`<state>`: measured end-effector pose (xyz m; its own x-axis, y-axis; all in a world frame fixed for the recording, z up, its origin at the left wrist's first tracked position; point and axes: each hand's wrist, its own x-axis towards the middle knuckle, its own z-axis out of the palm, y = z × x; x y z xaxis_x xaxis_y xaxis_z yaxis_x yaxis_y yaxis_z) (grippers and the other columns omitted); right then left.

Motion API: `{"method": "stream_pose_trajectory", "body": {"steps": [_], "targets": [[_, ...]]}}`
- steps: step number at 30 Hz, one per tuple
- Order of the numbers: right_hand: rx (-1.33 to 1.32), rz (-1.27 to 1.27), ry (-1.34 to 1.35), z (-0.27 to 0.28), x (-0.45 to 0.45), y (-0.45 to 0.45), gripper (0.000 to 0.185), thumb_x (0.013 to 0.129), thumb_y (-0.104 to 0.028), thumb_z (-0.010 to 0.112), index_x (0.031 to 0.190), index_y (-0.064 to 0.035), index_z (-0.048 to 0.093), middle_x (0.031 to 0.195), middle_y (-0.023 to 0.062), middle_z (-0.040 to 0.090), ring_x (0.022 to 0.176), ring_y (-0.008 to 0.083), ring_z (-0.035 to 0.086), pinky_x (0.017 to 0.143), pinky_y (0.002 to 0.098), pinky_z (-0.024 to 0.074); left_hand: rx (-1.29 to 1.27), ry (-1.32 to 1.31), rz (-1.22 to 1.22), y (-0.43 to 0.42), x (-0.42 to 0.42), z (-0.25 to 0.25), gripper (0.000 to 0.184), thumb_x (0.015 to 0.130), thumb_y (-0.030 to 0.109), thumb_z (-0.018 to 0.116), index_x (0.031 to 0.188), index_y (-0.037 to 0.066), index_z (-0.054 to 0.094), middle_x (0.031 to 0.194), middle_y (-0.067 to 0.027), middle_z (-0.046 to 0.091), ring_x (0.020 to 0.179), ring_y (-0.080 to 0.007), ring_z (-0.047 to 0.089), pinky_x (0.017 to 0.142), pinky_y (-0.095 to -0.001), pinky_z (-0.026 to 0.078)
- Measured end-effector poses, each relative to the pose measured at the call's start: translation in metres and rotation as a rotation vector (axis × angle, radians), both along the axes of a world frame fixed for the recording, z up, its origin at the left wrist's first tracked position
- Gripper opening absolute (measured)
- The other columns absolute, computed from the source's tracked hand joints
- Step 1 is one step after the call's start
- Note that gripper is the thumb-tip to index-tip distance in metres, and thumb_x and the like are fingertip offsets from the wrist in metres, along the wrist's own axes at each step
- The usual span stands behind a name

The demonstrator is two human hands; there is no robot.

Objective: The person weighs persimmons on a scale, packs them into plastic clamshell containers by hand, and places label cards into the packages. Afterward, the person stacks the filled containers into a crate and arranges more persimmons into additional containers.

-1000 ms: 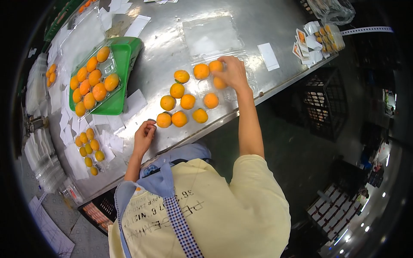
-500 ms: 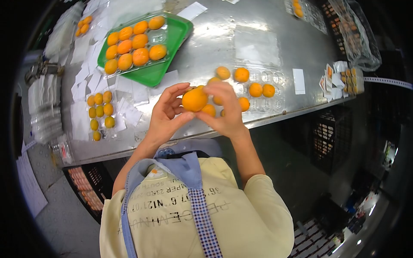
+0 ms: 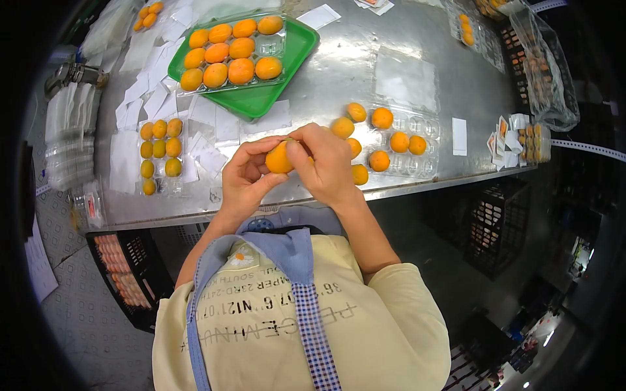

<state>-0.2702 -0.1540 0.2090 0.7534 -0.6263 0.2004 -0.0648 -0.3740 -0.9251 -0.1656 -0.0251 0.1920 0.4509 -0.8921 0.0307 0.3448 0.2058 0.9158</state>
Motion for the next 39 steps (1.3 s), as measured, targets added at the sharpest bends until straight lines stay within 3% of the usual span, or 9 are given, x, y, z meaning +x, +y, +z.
{"method": "stream_pose_trajectory", "body": {"steps": [6,8,14,18,21,23,29,33,39], "targets": [[0.056,-0.050,-0.039,-0.011,0.003,0.000,0.025,0.097,-0.017,0.047,0.086,0.0020,0.058,0.070,0.0151,0.057,0.061,0.0253,0.056,0.056,0.0324,0.0428,-0.025,0.117,0.000,0.000,0.003,-0.007,0.046,0.082,-0.003,0.066,0.124,-0.002,0.047,0.128,-0.0173,0.052,0.114,-0.0271,0.056,0.093,-0.0393,0.051],[0.062,-0.073,-0.016,-0.013,0.003,0.002,0.024,0.097,-0.017,0.047,0.086,0.0015,0.058,0.070,0.0150,0.057,0.061,0.0254,0.057,0.056,0.0325,0.0428,-0.038,0.112,-0.018,-0.002,0.005,-0.011,0.047,0.087,0.003,0.063,0.129,-0.002,0.044,0.127,-0.0167,0.053,0.112,-0.0274,0.057,0.090,-0.0391,0.053],[0.047,-0.041,0.157,-0.017,0.001,0.001,0.019,0.095,-0.016,0.051,0.089,0.0000,0.059,0.072,0.0133,0.058,0.062,0.0229,0.058,0.056,0.0316,0.0431,0.109,0.560,-0.051,-0.001,0.015,-0.007,0.049,0.099,0.026,0.044,0.140,0.001,0.036,0.119,-0.0150,0.058,0.094,-0.0249,0.066,0.077,-0.0307,0.057],[0.091,-0.060,0.166,-0.021,0.002,0.002,0.016,0.093,-0.016,0.055,0.097,-0.0015,0.061,0.074,0.0106,0.059,0.063,0.0177,0.057,0.058,0.0290,0.0442,0.152,0.680,-0.004,0.001,0.018,-0.012,0.047,0.099,0.030,0.046,0.137,0.002,0.041,0.117,-0.0135,0.060,0.093,-0.0250,0.067,0.077,-0.0286,0.057],[0.058,-0.080,0.034,-0.037,0.002,-0.001,0.018,0.090,-0.012,0.059,0.105,-0.0037,0.062,0.085,0.0088,0.061,0.068,0.0156,0.058,0.060,0.0271,0.0446,0.229,0.730,0.012,0.002,0.020,-0.015,0.048,0.098,0.033,0.047,0.135,0.002,0.044,0.112,-0.0134,0.063,0.088,-0.0221,0.068,0.072,-0.0266,0.058],[0.009,0.020,0.055,-0.020,0.002,-0.004,0.025,0.086,-0.011,0.064,0.110,-0.0047,0.061,0.097,0.0090,0.059,0.075,0.0167,0.058,0.062,0.0268,0.0451,0.301,0.750,0.015,0.003,0.021,-0.022,0.048,0.098,0.034,0.046,0.134,0.002,0.044,0.106,-0.0128,0.064,0.081,-0.0202,0.068,0.067,-0.0259,0.058],[-0.072,0.259,0.146,-0.003,0.009,-0.003,0.046,0.075,-0.011,0.074,0.118,-0.0052,0.058,0.117,0.0101,0.053,0.090,0.0213,0.056,0.070,0.0282,0.0482,0.387,0.495,0.086,0.001,0.018,-0.021,0.046,0.098,0.036,0.047,0.128,0.001,0.051,0.100,-0.0117,0.066,0.078,-0.0172,0.068,0.062,-0.0257,0.057],[-0.093,0.250,0.182,-0.007,0.014,0.000,0.057,0.068,-0.009,0.081,0.121,-0.0046,0.058,0.119,0.0108,0.054,0.090,0.0168,0.057,0.070,0.0271,0.0518,0.306,0.363,0.135,0.004,0.021,-0.025,0.045,0.100,0.034,0.044,0.128,0.000,0.052,0.106,-0.0127,0.065,0.083,-0.0182,0.068,0.068,-0.0282,0.057],[-0.061,0.133,0.124,-0.011,0.024,0.006,0.058,0.067,-0.007,0.082,0.119,-0.0035,0.056,0.116,0.0115,0.055,0.088,0.0182,0.061,0.072,0.0283,0.0557,0.236,0.338,0.222,0.004,0.022,-0.023,0.038,0.100,0.025,0.045,0.130,0.002,0.050,0.115,-0.0127,0.061,0.098,-0.0211,0.065,0.083,-0.0330,0.055]]}}
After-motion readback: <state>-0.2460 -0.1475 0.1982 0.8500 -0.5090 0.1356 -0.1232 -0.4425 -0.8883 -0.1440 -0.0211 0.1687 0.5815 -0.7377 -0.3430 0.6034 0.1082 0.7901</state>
